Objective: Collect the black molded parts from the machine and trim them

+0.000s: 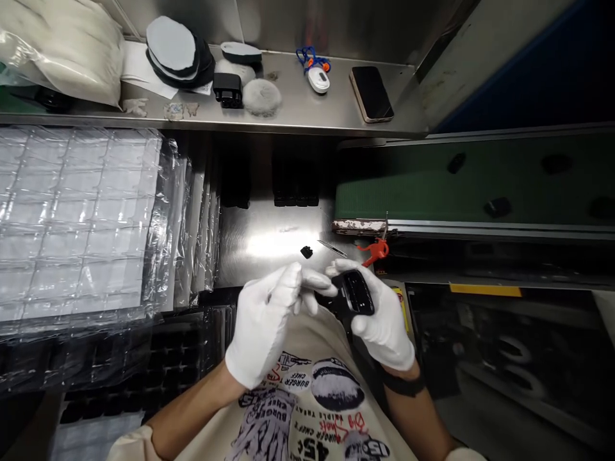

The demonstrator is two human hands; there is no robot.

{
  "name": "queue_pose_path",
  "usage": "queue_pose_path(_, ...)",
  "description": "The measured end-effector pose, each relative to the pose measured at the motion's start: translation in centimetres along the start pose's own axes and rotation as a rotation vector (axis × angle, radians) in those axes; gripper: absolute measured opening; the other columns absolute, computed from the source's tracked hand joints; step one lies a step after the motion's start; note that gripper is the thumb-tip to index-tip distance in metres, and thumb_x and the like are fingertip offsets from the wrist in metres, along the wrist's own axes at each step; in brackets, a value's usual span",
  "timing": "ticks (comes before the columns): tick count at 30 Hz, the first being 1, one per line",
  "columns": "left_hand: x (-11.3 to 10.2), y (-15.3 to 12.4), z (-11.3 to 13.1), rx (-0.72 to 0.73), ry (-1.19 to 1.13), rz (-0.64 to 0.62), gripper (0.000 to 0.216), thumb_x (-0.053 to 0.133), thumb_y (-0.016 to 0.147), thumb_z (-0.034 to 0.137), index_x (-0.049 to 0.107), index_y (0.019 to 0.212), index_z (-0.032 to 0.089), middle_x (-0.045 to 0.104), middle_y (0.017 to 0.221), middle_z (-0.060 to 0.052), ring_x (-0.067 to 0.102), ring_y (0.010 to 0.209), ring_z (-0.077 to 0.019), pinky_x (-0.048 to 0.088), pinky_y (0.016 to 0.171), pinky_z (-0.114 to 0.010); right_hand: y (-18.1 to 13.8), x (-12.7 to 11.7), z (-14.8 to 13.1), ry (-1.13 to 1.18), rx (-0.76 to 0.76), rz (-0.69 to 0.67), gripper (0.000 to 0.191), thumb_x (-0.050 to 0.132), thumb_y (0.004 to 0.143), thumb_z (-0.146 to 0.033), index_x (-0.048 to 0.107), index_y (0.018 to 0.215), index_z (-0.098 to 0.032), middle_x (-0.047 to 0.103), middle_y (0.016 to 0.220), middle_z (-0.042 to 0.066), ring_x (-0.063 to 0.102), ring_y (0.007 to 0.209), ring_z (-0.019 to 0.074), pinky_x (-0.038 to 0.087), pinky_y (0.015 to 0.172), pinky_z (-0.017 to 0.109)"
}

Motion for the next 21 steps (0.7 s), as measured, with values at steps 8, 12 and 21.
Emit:
queue_pose_path(8,0.0,0.2,0.8,0.009,0.047,-0.017,0.041,0.056,0.119,0.042,0.091,0.103,0.029,0.089,0.102,-0.003,0.073,0.067,-0.0142,0.055,0.062,-0.034,-0.5,0.8,1.0,0.244,0.116,-0.002,0.076,0.091,0.081,-0.075,0.076,0.143,-0.034,0.079,0.127,0.007,0.076,0.123,0.0345,0.060,0.118,0.059)
queue_pose_path(12,-0.3,0.6,1.1,-0.011,0.087,-0.016,0.040,0.056,0.119,0.044,0.092,0.108,0.029,0.089,0.103,-0.004,0.072,0.066,-0.0130,0.054,0.061,-0.032,-0.3,1.0,0.7,0.251,0.124,-0.001,0.072,0.090,0.085,-0.072,0.076,0.145,-0.035,0.078,0.133,0.007,0.075,0.127,0.0340,0.059,0.119,0.058)
queue_pose_path(21,-1.2,1.2,1.0,-0.052,0.160,-0.018,0.040,0.057,0.119,0.045,0.092,0.109,0.028,0.088,0.098,-0.004,0.074,0.069,-0.0126,0.054,0.059,-0.028,-0.1,0.7,0.5,-0.065,-0.032,0.095,0.078,0.093,0.087,-0.062,0.067,0.159,-0.042,0.076,0.143,0.005,0.072,0.137,0.0311,0.058,0.123,0.056)
Point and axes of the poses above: each hand's wrist, its own y-axis towards the middle knuckle, its own x-axis out of the palm, z = x × y, the point moved 2 cm from there along y, towards the middle knuckle
